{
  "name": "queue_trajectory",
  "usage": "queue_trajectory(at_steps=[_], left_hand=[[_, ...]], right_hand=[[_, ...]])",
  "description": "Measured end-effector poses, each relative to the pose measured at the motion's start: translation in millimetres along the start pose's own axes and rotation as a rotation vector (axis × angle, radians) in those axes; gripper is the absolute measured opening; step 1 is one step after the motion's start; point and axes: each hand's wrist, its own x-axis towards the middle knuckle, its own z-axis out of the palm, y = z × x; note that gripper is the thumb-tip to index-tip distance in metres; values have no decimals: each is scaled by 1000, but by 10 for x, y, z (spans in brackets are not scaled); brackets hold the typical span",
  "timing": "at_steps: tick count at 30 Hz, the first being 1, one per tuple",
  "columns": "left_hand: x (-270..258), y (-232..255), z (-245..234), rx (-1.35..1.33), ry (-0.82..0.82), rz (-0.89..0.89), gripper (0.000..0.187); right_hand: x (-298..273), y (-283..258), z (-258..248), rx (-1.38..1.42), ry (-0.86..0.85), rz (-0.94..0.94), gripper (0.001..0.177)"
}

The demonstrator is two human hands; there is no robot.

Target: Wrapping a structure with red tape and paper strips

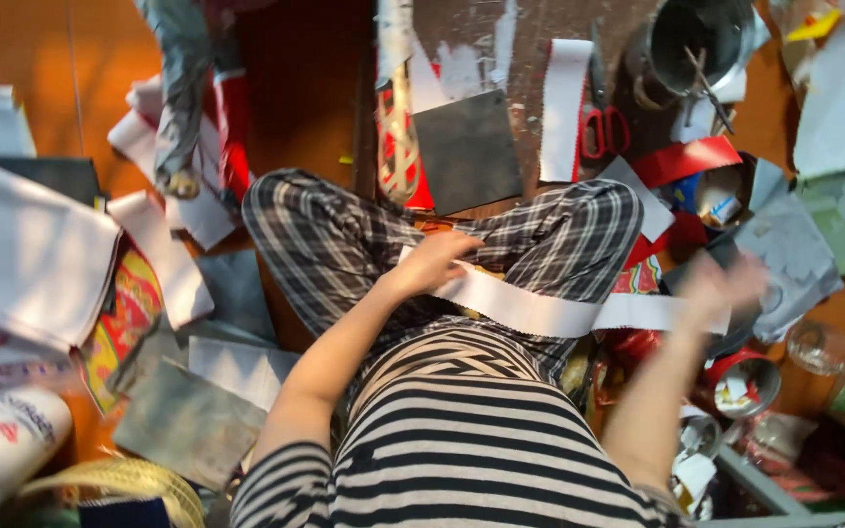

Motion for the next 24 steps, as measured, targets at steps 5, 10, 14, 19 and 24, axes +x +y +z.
queue_trajectory(at_steps=[5,10,14,19,24], left_hand=[[-400,-48,-403,-222,236,-384,44],[-840,87,-805,-354,471,-667,29],[-960,-53,-616,-691,610,-661,31],[-676,-363,-307,-876,610,-677,44],[-531,-838,168,-1326,417,-652,122]], right_hand=[[120,-2188,1929,-48,-605,-100,22],[-277,-1950,3437,-388,-784,360,80],[-507,-1843,3562,-152,-703,483,23],[-271,-3143,2366,584,-564,456,23],[-183,-3911,1486,1247,-832,795,66]])
